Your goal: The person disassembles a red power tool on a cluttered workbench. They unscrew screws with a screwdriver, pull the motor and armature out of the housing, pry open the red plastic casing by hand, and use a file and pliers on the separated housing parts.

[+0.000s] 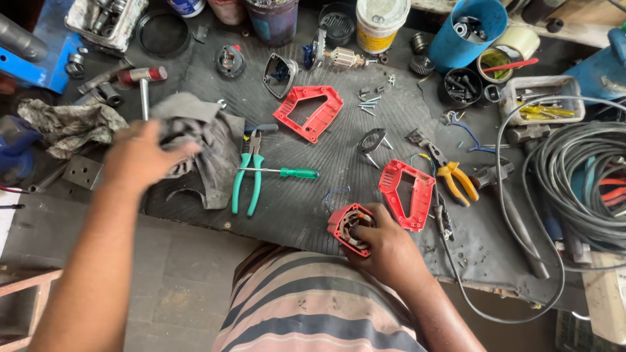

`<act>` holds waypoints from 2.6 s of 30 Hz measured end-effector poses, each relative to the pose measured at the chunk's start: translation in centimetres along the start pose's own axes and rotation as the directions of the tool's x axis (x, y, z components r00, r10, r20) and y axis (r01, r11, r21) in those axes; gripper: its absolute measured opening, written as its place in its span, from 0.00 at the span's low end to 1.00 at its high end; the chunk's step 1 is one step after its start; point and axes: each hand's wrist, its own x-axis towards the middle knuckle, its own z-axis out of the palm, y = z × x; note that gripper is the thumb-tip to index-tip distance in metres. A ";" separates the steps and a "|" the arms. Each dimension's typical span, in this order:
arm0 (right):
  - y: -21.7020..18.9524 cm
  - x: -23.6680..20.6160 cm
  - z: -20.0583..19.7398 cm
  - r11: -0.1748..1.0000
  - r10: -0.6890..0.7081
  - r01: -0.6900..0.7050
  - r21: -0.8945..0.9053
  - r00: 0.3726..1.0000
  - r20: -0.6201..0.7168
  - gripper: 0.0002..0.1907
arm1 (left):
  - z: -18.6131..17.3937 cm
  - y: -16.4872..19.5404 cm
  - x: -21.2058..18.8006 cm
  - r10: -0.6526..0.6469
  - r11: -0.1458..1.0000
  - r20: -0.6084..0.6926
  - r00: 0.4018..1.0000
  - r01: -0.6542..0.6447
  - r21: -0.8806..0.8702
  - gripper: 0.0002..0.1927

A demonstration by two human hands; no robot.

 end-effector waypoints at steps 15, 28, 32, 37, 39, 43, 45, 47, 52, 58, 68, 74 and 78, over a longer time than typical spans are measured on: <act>-2.6 -0.7 3.3 0.968 0.197 -0.223 -0.114 0.958 -0.206 0.16 | -4.3 -10.4 2.6 0.102 0.952 -0.731 0.674 -0.279 -0.125 0.22; -6.8 0.2 6.8 0.897 0.298 -0.389 -0.210 0.883 -0.362 0.15 | 1.2 -7.4 3.3 0.028 1.000 -0.019 0.999 -0.028 0.008 0.34; -6.8 -0.4 7.4 0.887 0.296 -0.397 -0.237 0.881 -0.368 0.15 | 1.1 -8.1 5.8 -0.074 0.800 0.261 0.962 0.214 -0.561 0.22; -7.0 -0.9 7.2 0.902 0.225 -0.327 -0.281 0.914 -0.339 0.14 | -0.5 -12.4 2.2 0.362 -0.212 0.241 0.901 0.331 -0.919 0.13; -7.3 -0.7 6.8 0.908 0.197 -0.293 -0.300 0.930 -0.312 0.15 | -0.2 -13.0 -1.4 0.498 -0.235 0.177 0.849 0.328 -0.915 0.13; -7.8 0.1 5.7 0.905 0.109 -0.235 -0.356 0.934 -0.340 0.12 | 3.4 -8.9 -8.6 0.584 0.048 -0.066 0.809 -0.115 -0.992 0.12; -7.7 0.8 5.0 0.905 0.016 -0.168 -0.392 0.932 -0.361 0.12 | 4.4 -5.9 -10.4 0.637 0.002 0.075 0.768 0.096 -0.995 0.16; -7.7 1.5 4.3 0.898 -0.020 -0.152 -0.413 0.924 -0.383 0.12 | 5.0 -2.2 -11.7 0.686 0.113 -0.166 0.708 -0.330 -0.937 0.15; -7.6 2.8 2.3 0.880 -0.108 -0.119 -0.460 0.893 -0.437 0.10 | 3.3 2.0 -12.8 0.733 0.272 -0.173 0.658 -0.516 -0.812 0.12; -8.1 3.3 0.9 0.829 -0.222 -0.098 -0.550 0.846 -0.485 0.09 | 4.2 3.2 -12.5 0.684 0.189 -0.432 0.588 -0.714 -0.674 0.05; -8.5 3.4 0.1 0.836 -0.223 -0.125 -0.534 0.812 -0.539 0.13 | 2.0 2.4 -13.4 0.658 -0.225 -0.674 0.335 -0.767 -0.601 0.11; -8.4 2.5 2.0 0.953 0.007 -0.188 -0.236 0.796 -0.606 0.17 | 5.0 1.9 -12.9 0.638 0.372 -0.349 0.687 -0.671 -0.641 0.11; -7.0 1.2 4.9 0.942 0.333 -0.285 0.176 0.744 -0.580 0.18 | 6.4 -0.9 -11.7 0.265 0.824 -0.004 0.964 -0.229 -0.518 0.16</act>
